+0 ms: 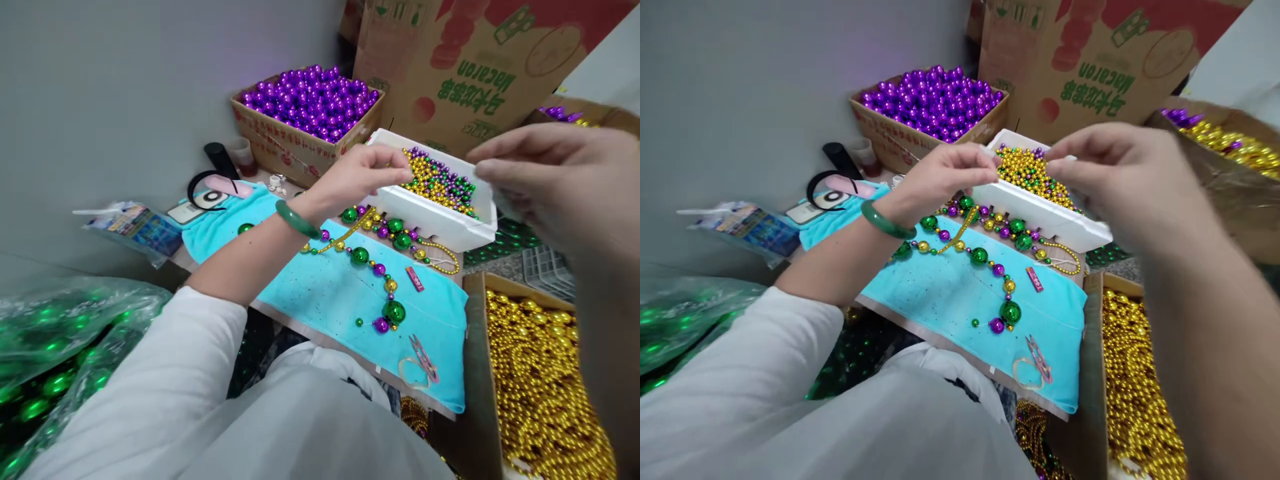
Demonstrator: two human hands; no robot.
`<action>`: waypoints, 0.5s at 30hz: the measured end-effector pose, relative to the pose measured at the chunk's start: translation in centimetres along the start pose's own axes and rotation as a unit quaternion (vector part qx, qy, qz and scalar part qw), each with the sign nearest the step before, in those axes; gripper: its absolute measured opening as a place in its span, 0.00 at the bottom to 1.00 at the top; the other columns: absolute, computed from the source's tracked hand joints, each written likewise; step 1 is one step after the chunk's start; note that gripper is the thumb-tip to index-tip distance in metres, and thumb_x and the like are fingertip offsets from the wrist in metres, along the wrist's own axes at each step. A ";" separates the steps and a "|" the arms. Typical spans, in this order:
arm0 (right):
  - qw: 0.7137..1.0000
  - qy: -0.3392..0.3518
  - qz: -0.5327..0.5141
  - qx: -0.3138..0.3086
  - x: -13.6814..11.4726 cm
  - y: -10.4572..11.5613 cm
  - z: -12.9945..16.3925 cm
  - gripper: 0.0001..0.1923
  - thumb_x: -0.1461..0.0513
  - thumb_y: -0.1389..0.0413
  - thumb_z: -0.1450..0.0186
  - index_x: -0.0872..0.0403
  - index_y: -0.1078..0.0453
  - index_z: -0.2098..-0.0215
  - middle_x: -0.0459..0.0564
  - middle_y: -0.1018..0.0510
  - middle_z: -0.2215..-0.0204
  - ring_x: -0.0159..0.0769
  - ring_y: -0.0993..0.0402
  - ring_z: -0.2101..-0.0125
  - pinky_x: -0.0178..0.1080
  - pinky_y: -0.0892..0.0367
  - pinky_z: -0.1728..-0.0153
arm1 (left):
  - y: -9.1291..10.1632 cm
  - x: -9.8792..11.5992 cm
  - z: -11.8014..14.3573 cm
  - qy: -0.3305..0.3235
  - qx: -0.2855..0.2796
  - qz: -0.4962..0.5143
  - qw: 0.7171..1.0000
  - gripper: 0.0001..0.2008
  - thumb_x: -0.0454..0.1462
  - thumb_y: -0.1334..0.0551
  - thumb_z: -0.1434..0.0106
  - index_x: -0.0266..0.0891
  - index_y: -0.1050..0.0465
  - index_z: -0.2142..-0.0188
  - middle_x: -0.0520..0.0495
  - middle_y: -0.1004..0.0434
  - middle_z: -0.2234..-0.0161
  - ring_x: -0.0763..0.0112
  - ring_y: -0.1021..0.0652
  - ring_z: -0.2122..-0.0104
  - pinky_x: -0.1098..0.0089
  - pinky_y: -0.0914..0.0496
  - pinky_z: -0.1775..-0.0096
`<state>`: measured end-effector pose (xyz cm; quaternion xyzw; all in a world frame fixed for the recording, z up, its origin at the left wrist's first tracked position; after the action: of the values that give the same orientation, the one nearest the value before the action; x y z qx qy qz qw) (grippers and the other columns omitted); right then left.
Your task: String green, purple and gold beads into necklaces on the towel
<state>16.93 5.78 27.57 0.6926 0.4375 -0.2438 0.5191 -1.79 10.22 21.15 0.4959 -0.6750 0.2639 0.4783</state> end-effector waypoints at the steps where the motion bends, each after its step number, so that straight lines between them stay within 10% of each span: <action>1: 1.000 -0.015 -0.007 -0.009 0.3 -1.4 -0.1 0.08 0.65 0.34 0.42 0.56 0.22 0.63 0.42 0.32 0.84 0.22 0.42 0.85 0.31 0.50 0.85 | -0.2 0.9 -0.2 -0.004 -0.008 -0.002 1.000 0.03 0.33 0.34 0.40 0.35 0.26 0.71 0.50 0.28 0.68 0.72 0.25 0.63 0.73 0.36 0.64; 6: 0.990 -0.013 -0.137 -0.025 1.2 -6.7 -0.4 0.02 0.68 0.37 0.41 0.55 0.24 0.70 0.38 0.38 0.87 0.21 0.46 0.86 0.32 0.55 0.84 | -0.8 3.5 -0.1 -0.033 -0.039 -0.003 0.999 0.05 0.32 0.36 0.38 0.33 0.28 0.71 0.49 0.29 0.69 0.73 0.28 0.65 0.73 0.38 0.66; 15: 0.990 -0.020 -0.123 -0.059 1.3 -8.2 0.0 0.08 0.66 0.37 0.41 0.53 0.31 0.75 0.39 0.41 0.85 0.24 0.49 0.83 0.36 0.54 0.80 | -0.7 2.7 0.7 -0.046 -0.024 0.016 0.999 0.04 0.33 0.38 0.36 0.34 0.28 0.68 0.49 0.29 0.69 0.77 0.30 0.70 0.74 0.38 0.72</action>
<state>10.49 6.91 22.38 0.5966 0.5228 -0.2933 0.5336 -1.59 8.24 23.20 0.4849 -0.7103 0.2319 0.4545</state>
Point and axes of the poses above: each hand's wrist, its own z-axis away from the middle knuckle, its own y-axis out of the back of the hand, x = y × z, the point moved 7 cm from there along -z, towards the middle knuckle
